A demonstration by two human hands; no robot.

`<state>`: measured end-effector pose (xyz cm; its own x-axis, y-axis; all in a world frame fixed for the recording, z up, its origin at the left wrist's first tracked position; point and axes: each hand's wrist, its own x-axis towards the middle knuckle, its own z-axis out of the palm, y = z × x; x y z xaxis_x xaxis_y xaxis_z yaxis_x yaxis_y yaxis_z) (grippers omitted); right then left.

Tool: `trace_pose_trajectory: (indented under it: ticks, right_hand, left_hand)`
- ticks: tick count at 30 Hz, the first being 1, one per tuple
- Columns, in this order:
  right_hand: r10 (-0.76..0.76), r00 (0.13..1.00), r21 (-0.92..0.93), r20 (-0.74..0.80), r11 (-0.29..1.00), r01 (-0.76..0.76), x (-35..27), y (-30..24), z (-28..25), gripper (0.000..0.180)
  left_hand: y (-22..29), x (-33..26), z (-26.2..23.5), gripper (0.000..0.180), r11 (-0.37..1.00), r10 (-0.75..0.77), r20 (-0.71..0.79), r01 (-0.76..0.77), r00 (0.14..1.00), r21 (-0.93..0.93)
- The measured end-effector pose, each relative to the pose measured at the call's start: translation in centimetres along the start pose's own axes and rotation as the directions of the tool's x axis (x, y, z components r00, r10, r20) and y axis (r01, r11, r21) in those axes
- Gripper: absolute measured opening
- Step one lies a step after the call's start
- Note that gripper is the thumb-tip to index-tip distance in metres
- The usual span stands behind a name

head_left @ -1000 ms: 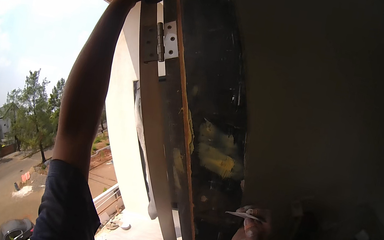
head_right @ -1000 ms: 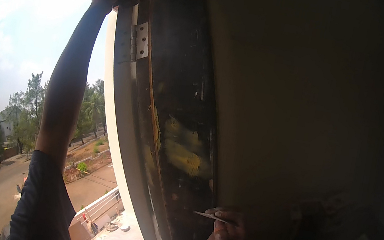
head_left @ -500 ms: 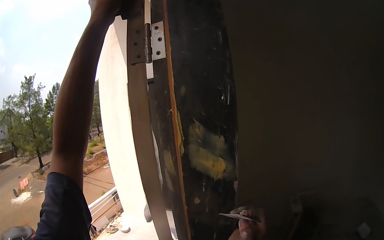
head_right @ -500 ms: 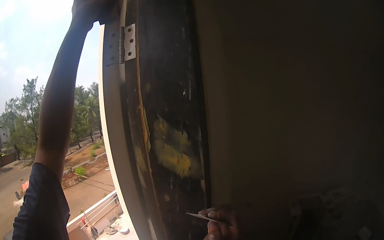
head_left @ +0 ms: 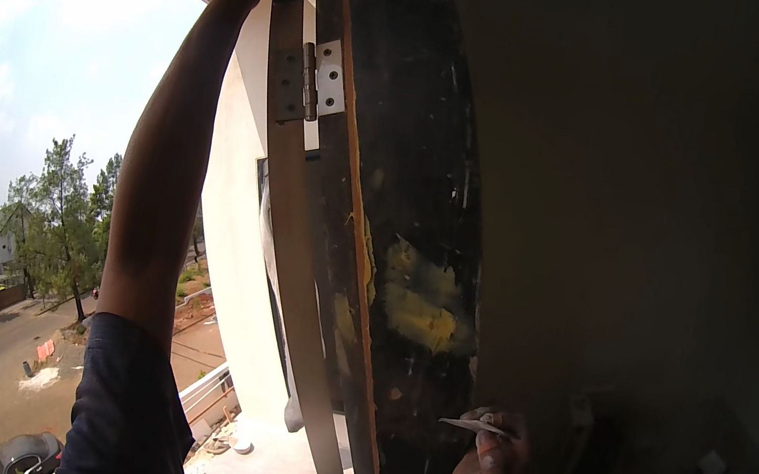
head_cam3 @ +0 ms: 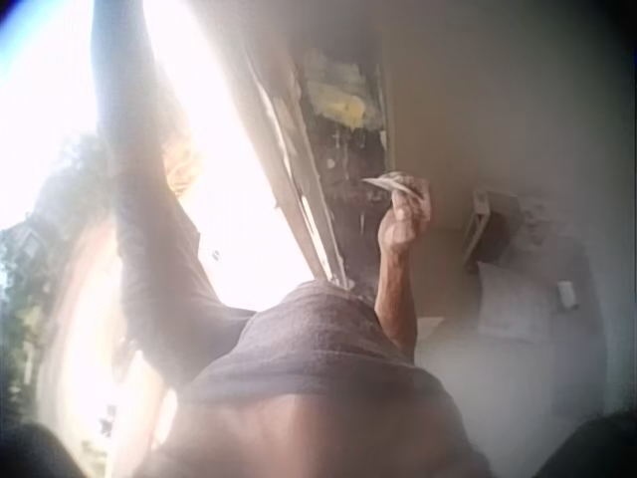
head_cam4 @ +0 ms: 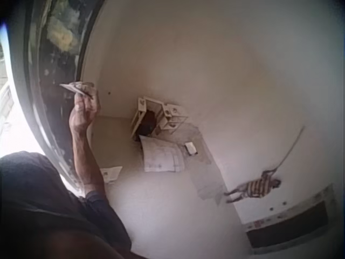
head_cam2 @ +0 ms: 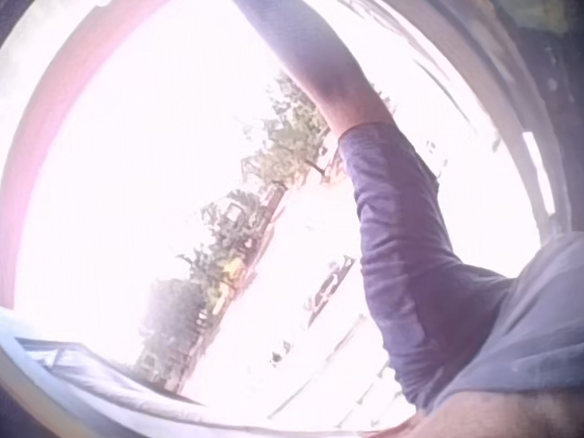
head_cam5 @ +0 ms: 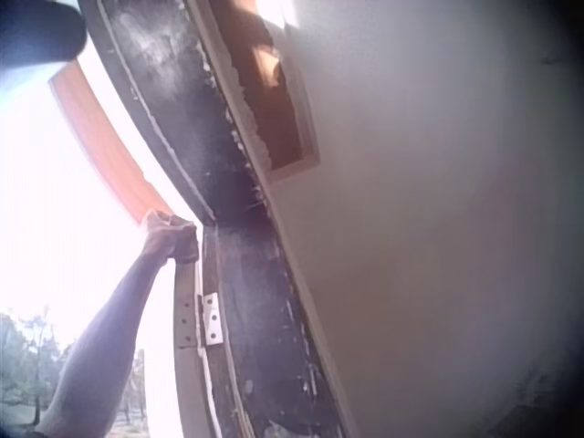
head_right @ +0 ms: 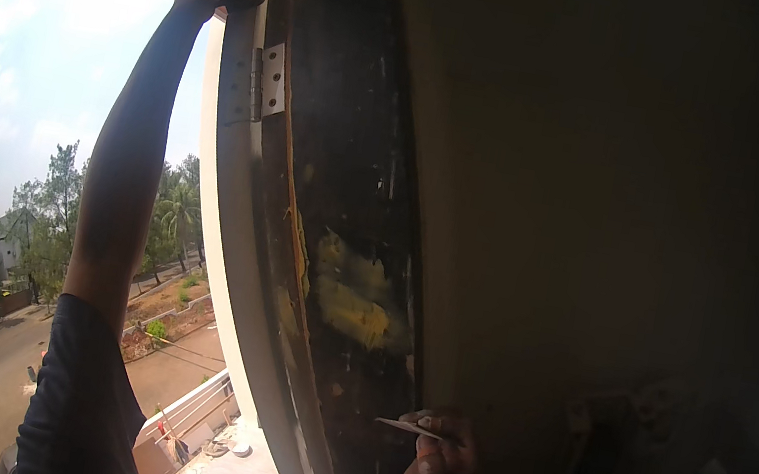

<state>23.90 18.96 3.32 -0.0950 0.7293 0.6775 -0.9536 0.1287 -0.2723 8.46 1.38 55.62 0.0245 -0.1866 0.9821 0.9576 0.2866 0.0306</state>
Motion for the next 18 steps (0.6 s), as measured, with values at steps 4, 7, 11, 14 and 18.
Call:
trace_pose_trajectory:
  ticks: [4, 7, 11, 14, 18]
  right_hand:
    - [-0.018, 1.0, 0.05, 0.004, 0.999, 0.017, 0.7, -0.2, 0.0, 0.024]
    - [-0.031, 1.0, 0.045, 0.008, 0.999, 0.03, 0.2, 0.1, -0.4, 0.025]
    - [-0.054, 0.998, 0.054, -0.025, 0.997, 0.055, -0.3, 0.5, -0.4, 0.025]
    - [-0.065, 0.998, 0.027, 0.022, 0.998, 0.064, 0.2, 0.2, -0.4, 0.025]
    - [-0.07, 0.997, 0.002, 0.03, 0.998, 0.07, 0.3, 0.1, -0.1, 0.025]
  left_hand:
    - [-1.0, -2.9, 1.1, 0.074, 0.991, -0.005, -0.048, -0.001, 0.999, -0.135]
    - [-0.5, -2.2, 1.0, 0.072, 0.993, 0.019, -0.116, -0.033, 0.993, -0.112]
    - [-0.3, 0.6, 0.6, 0.06, 0.998, 0.069, -0.008, -0.069, 0.998, 0.004]
    - [-1.5, -1.3, 0.5, 0.057, 0.995, 0.074, 0.001, -0.073, 0.997, -0.073]
    - [-1.1, -1.9, -0.9, 0.063, 0.999, 0.024, -0.028, -0.025, 0.999, -0.048]
